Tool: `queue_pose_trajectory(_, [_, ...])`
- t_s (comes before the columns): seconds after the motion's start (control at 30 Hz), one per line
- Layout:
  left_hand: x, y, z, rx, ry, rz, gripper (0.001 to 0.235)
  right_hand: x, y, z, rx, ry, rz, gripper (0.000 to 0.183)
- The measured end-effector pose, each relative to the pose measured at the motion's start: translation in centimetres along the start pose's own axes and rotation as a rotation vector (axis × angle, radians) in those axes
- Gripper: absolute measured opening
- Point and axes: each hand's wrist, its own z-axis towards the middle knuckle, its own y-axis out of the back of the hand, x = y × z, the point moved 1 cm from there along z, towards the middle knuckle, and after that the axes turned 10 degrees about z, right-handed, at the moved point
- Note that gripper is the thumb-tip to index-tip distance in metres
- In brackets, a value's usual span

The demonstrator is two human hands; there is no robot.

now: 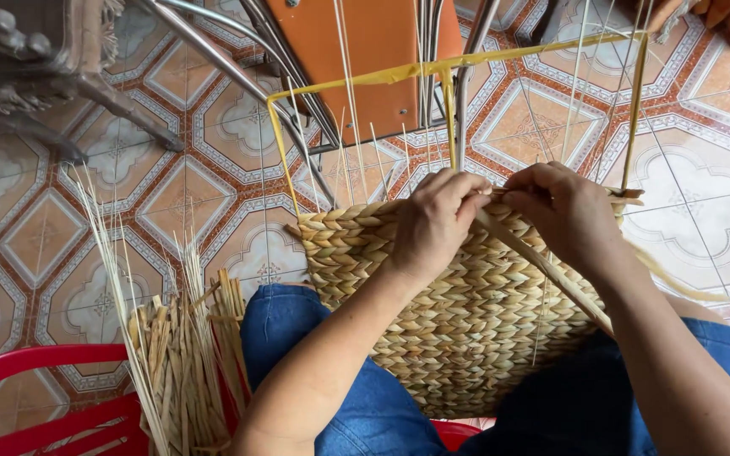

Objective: The recorder is weaving dried plant fibers, likely water hyacinth or reeds, onto a frame to create a mat or bag.

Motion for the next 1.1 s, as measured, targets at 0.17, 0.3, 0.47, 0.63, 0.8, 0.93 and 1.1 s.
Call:
queue_pose_trajectory(0.17, [0.5,0.6,-1.2,-0.041,-0.11,-0.024,0.018,0.6,0.0,-0.3,-0.036,0.071,-0.066,0.016])
queue_pose_trajectory(0.3, [-0.9,3.2,-1.3,-0.009,-0.162,-0.126,0.02,1.5,0.2,-0.1,0.026,0.031,0.074,0.018])
queue_pose_trajectory(0.47, [-1.9,4.1,-1.0,0.042,-0.179,-0.124,0.027,2.4,-0.4,0.5,0.083,0.018,0.04,0.026])
queue_pose_trajectory(0.63, [-0.7,1.6,-0.4,0.059,-0.065,-0.067,0.026,2.3,-0.9,-0.5,-0.025,0.192,-0.41,0.028])
queue_pose_trajectory(0.8, [1.4,-0.6,0.9,0.028,-0.026,-0.075,0.016,3.2,1.2,-4.6,-0.252,0.232,-0.224,0.017])
queue_pose_trajectory(0.93, [0.2,1.2,2.5,0.224,0.124,-0.163,0.014,2.7,1.3,-5.9,-0.018,0.192,-0.397,0.027])
queue_pose_trajectory(1.1, [0.5,0.9,2.3,0.4,-0.038,-0.194,0.014,1.9,3.9,-3.9,0.008,0.175,-0.261,0.016])
